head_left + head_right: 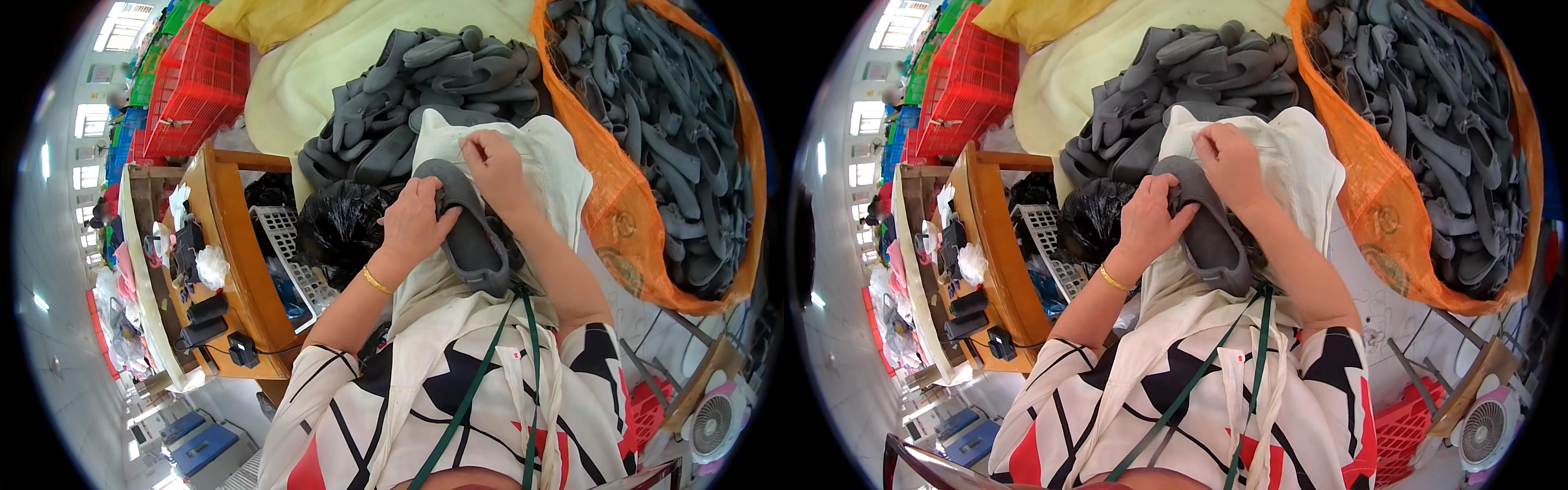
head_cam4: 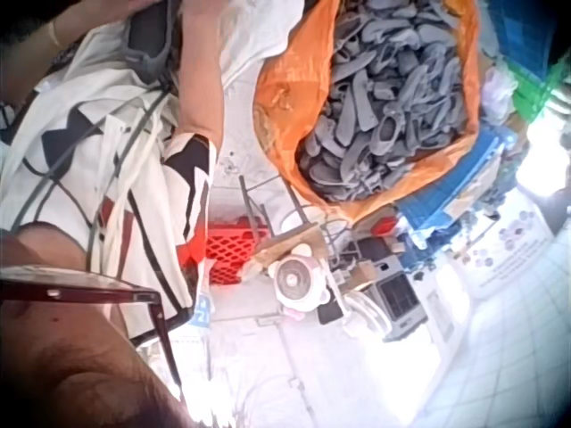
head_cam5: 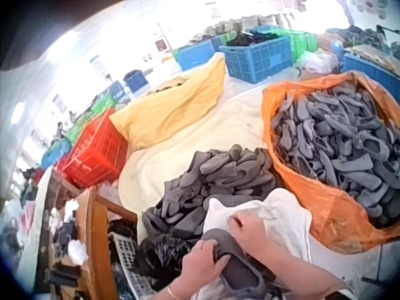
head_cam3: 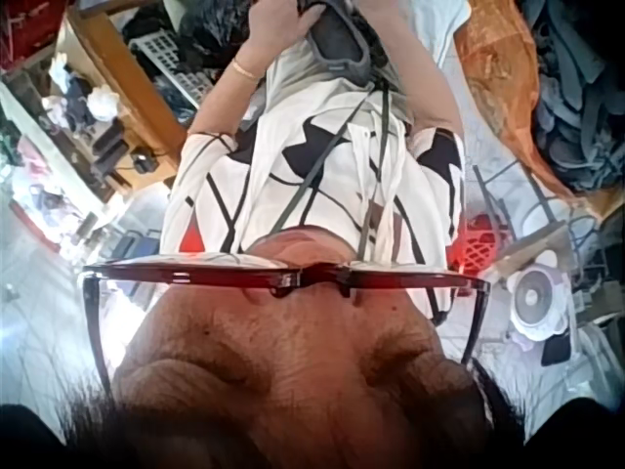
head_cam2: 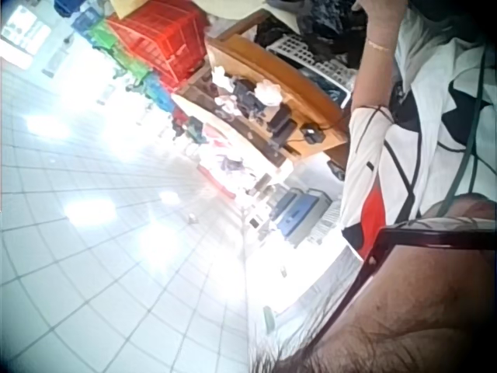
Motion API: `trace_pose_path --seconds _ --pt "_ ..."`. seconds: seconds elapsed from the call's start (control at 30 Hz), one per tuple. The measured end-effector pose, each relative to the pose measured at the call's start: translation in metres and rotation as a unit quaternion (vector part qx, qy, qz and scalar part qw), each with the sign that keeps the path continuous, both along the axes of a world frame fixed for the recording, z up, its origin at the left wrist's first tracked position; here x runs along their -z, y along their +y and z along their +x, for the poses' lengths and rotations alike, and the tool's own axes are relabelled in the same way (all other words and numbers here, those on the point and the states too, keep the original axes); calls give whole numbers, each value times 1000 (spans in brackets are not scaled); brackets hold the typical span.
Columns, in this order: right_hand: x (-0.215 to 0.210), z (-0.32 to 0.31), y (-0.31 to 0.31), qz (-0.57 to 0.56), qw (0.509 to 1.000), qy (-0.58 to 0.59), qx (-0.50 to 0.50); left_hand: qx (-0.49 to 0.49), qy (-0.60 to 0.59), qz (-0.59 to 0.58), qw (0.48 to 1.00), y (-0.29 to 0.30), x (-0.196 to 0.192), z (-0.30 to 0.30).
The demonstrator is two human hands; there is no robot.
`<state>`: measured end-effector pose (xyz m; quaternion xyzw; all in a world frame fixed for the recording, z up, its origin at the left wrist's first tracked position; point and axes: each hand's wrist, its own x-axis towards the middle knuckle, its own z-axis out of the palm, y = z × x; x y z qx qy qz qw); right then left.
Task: The person sits on the floor and sews a grey slip-on shoe using a needle and thread. They repeatedly pull the thread through the shoe's upper part to secure it. The person handles the shoe with both hands, adjusting its position on a white cloth on their lap. At the end of the clip, the person places the shoe on a wooden table.
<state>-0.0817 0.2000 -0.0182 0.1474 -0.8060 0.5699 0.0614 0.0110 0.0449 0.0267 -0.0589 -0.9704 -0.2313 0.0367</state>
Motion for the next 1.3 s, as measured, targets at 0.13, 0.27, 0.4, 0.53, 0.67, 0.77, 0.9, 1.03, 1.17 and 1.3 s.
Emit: trace_pose_path --seconds 0.13,0.27,0.4,0.53,0.67,0.77,0.9,1.03,1.17,1.3 --pt "-17 9 -36 -475 803 -360 5 -19 7 26 999 -5 14 0" --pt "-24 16 -25 -578 687 -434 -75 12 38 6 999 -15 25 0" --pt "-73 36 -13 -582 723 -364 -79 76 114 28 990 -21 10 -16" --pt "-83 49 6 -594 746 -292 -74 159 132 -4 978 -14 -13 -33" --pt "-84 101 17 -497 840 -206 -73 258 94 2 962 1 2 -34" --pt "-83 144 32 -474 827 -300 -40 317 55 62 945 21 26 0" --pt "-42 138 64 -357 906 -213 -79 274 -55 89 956 42 42 16" --pt "-62 114 99 -13 991 113 66 225 -148 195 943 38 11 10" --pt "-71 118 112 131 968 211 36 109 -151 170 968 53 -13 13" --pt "-83 132 111 189 942 277 -2 125 -307 143 932 72 -12 15"
